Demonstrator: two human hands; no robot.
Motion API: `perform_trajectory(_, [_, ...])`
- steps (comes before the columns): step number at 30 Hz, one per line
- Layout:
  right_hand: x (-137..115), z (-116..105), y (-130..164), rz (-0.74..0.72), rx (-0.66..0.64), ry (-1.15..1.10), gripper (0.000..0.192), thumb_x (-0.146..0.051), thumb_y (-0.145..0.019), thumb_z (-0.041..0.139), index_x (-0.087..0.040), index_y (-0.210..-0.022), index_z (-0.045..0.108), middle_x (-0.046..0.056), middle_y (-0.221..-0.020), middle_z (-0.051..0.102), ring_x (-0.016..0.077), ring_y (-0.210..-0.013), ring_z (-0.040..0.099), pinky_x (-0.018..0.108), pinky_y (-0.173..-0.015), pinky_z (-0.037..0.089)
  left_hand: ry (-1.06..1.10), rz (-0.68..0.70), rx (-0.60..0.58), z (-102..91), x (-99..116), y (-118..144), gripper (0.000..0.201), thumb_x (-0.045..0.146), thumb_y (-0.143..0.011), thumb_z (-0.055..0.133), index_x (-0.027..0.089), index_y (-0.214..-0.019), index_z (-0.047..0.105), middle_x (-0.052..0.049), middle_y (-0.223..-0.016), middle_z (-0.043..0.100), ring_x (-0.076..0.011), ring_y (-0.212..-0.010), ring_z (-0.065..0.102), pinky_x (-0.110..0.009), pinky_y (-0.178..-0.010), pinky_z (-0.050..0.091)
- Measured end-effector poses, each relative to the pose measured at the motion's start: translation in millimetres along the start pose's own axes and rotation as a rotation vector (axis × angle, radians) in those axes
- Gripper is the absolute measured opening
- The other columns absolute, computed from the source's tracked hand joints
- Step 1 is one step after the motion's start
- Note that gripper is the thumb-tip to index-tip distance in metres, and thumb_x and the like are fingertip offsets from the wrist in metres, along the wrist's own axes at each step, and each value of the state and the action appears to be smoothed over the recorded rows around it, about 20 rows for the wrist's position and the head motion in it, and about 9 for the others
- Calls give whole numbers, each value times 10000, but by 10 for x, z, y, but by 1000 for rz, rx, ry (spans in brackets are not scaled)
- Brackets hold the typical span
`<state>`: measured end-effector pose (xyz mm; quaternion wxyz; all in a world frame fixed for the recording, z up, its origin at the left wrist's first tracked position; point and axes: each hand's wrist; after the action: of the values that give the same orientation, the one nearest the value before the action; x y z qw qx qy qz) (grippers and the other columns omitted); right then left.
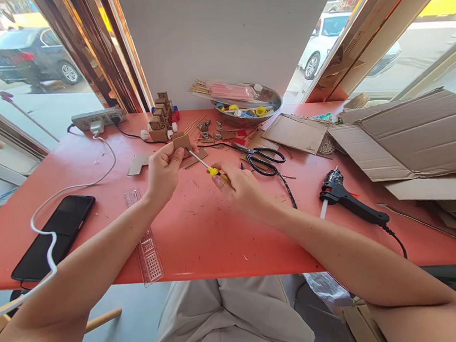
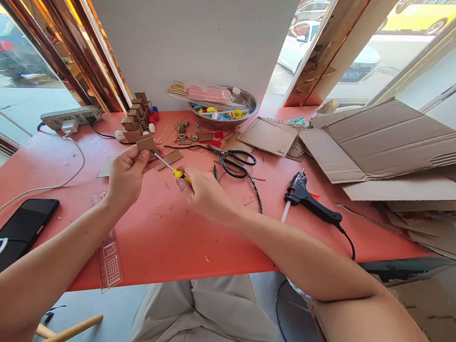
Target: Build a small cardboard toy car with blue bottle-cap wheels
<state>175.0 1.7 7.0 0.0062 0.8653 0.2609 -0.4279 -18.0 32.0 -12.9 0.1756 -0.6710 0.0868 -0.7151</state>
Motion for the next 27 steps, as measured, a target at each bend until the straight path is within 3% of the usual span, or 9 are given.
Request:
perform_trajectory(7, [-27,3,1,-17,2,-5,229,-355,-1005,450,-200,-1013,619,-7,-726,609,161,-650,521,271,-665,355,-125,29,0,-44,28,4,252,468,-873,752,217,-855,763,-70,-950,813,-266,-1018,800,-427,-911,702])
perform_trajectory(17, [-39,43,23,0,19,-26,98,-304,-997,475,-242,-949,535,-51,-650,529,152,-586,488,266,-608,292,-312,143,16,-18,-19,32,289,445,-972,614,221,-884,774,-52,-890,803,-241,-961,785,-386,-871,691])
perform_trajectory(21, [-128,68,23,112,-20,-203,116,-315,-997,469,-264,-893,471,-66,-634,474,142,-548,431,264,-590,307,-403,192,28,-12,-24,30,313,436,-987,579,221,-909,793,-48,-847,810,-230,-860,789,-352,-829,672])
perform_trajectory(25, [-289,43,-6,360,-188,-539,160,-345,-1037,364,-247,-1016,488,-112,-603,349,117,-464,239,249,-528,297,-523,249,48,-5,-14,19,328,410,-1004,555,217,-1006,820,-43,-815,813,-210,-733,761,-332,-791,630])
perform_trajectory(27, [-330,26,-16,402,-230,-541,206,-338,-1044,315,-236,-1069,493,-113,-597,334,122,-459,219,252,-526,291,-556,265,47,7,7,20,340,394,-1012,542,220,-1066,828,-41,-838,826,-201,-724,757,-315,-769,612])
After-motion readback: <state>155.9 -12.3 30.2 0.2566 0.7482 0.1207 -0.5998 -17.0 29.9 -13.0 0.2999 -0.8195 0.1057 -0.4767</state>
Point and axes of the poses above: each hand's wrist, its own y-axis away from the middle knuckle, its own z-axis out of the palm, x = y × z
